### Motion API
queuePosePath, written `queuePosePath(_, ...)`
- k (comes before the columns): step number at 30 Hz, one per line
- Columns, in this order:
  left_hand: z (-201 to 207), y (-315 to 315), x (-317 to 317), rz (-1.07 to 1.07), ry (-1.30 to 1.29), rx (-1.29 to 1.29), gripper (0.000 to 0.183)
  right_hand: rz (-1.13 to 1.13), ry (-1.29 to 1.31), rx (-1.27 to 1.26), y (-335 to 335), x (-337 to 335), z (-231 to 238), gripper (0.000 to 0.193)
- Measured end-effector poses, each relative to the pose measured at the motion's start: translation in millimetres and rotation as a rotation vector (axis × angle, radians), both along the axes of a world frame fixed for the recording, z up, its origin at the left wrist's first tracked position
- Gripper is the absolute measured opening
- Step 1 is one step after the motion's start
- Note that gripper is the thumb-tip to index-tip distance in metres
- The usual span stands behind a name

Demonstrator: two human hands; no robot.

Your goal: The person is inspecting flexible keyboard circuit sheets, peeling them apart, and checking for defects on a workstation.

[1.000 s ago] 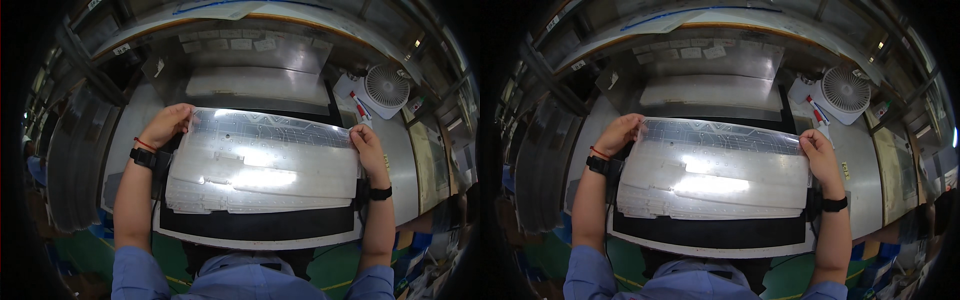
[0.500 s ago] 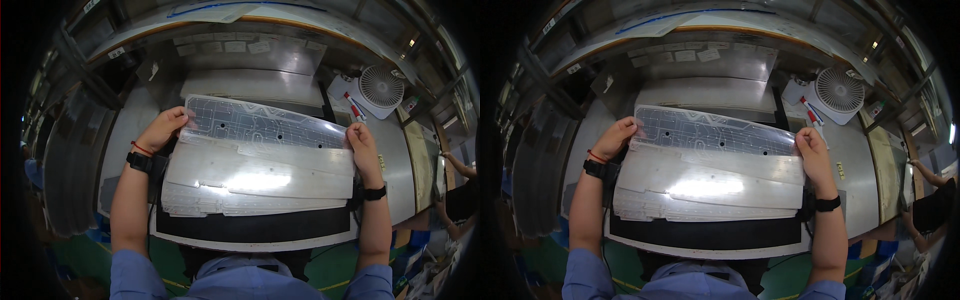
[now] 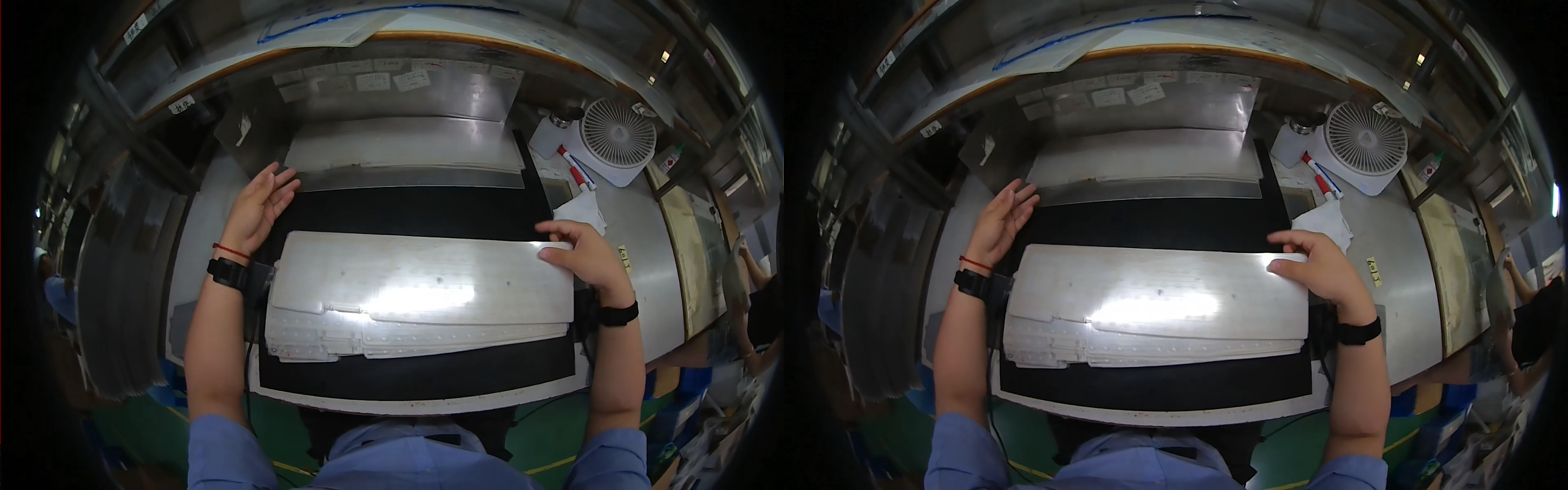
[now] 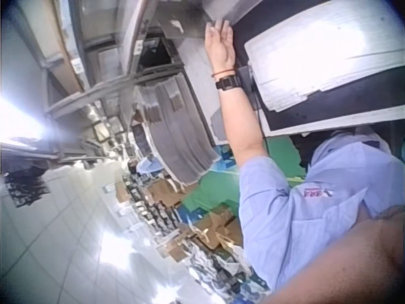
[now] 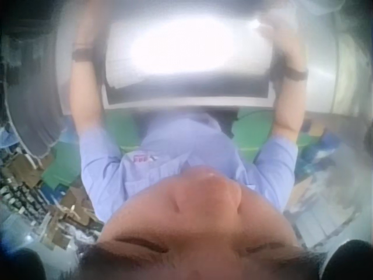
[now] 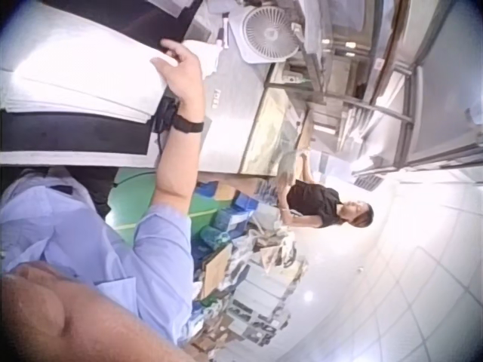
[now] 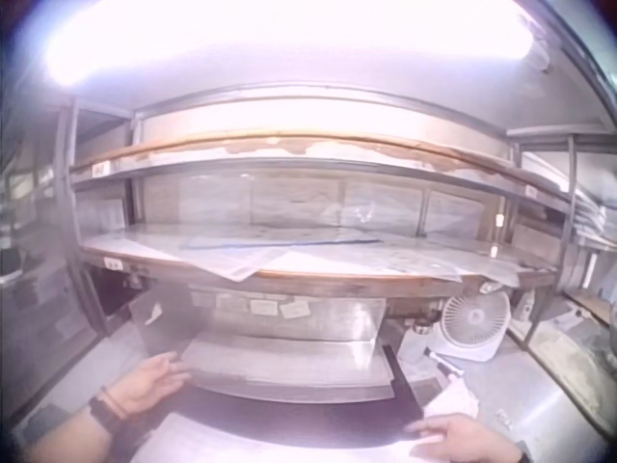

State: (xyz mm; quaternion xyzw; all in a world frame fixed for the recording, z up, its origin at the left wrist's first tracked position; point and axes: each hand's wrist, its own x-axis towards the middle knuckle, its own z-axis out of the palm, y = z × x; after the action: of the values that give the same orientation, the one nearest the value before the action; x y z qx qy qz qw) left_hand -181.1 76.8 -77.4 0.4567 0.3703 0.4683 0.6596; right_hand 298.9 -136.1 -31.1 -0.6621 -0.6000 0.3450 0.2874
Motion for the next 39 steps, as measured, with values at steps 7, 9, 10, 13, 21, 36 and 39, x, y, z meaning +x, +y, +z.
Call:
queuePosePath(7,8.6,-5.4,1.1,-0.099,0.077,-0.001,0.049,-0.027,0.15,0.087,2.4,1.5,-6.3,0.013)
queuePosePath(9,11.9,-8.1,2.5,-0.155,0.071,-0.019,0.047,-0.04,0.186,0.216,3.7,0.9,-8.8,0.011)
queuePosePath(10,12.9,-9.4,3.1,-0.182,0.068,-0.029,0.046,-0.059,0.199,0.231,4.2,1.4,-10.4,0.01)
queuePosePath(13,17.8,-12.4,7.0,-0.291,0.132,-0.051,0.044,-0.105,0.237,0.276,6.4,4.8,-15.0,0.01)
queuePosePath(21,11.8,-14.3,4.8,-0.384,0.29,0.056,0.026,-0.172,0.271,0.319,10.6,7.7,-20.1,0.01)
queuePosePath(36,-4.2,-0.7,-4.6,-0.193,0.224,0.016,0.019,-0.134,0.438,0.177,3.2,-6.2,-4.1,0.072)
queuePosePath(39,-1.2,-2.3,-2.6,-0.193,0.233,0.013,0.021,0.005,0.262,0.061,1.1,0.3,-3.6,0.081)
